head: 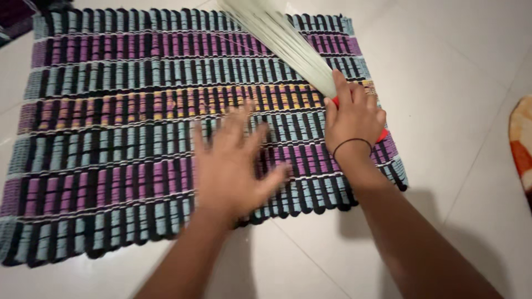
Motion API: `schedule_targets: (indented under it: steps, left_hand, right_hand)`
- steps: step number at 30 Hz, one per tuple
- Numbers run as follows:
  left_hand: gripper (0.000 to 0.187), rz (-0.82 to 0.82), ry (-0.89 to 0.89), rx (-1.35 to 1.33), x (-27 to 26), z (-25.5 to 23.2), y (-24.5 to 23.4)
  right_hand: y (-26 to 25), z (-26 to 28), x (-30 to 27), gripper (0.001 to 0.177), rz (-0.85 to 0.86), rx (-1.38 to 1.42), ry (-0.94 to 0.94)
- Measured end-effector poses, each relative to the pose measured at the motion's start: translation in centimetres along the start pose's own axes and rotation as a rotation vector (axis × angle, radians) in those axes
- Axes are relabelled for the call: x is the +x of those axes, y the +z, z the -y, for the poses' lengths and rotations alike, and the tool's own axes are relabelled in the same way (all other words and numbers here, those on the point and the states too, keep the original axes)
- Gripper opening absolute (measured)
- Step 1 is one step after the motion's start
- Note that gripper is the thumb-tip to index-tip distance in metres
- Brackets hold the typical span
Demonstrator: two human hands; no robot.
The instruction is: The person brushes a patterned floor mat with a handheld broom and then folds it by hand on the floor.
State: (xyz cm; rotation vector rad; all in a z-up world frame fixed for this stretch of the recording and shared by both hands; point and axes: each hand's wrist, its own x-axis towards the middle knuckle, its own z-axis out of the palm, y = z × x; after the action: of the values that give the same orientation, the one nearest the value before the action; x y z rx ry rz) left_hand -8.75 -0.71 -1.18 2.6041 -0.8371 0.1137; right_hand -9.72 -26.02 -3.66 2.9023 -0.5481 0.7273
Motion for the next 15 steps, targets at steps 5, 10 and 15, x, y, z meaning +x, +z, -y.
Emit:
schedule_targets:
  steps: [5, 10, 15]
  left_hand:
    - [0.084, 0.077, 0.036, -0.091, 1.5, -5.1, 2.8]
    - [0.079, 0.048, -0.020, -0.025, 1.2, -5.3, 3.6]
    - [0.084, 0.086, -0.063, 0.030, 1.4, -5.5, 3.7]
  right_hand:
    - [-1.4, 0.2, -0.3, 0.054, -0.077, 0.089, -0.127]
    - [-2.9, -0.9, -0.5, 0.050, 0.037, 0.259, -0.467]
    - [-2.4, -3.0, 0.5, 0.049, 0.070, 0.163, -0.404]
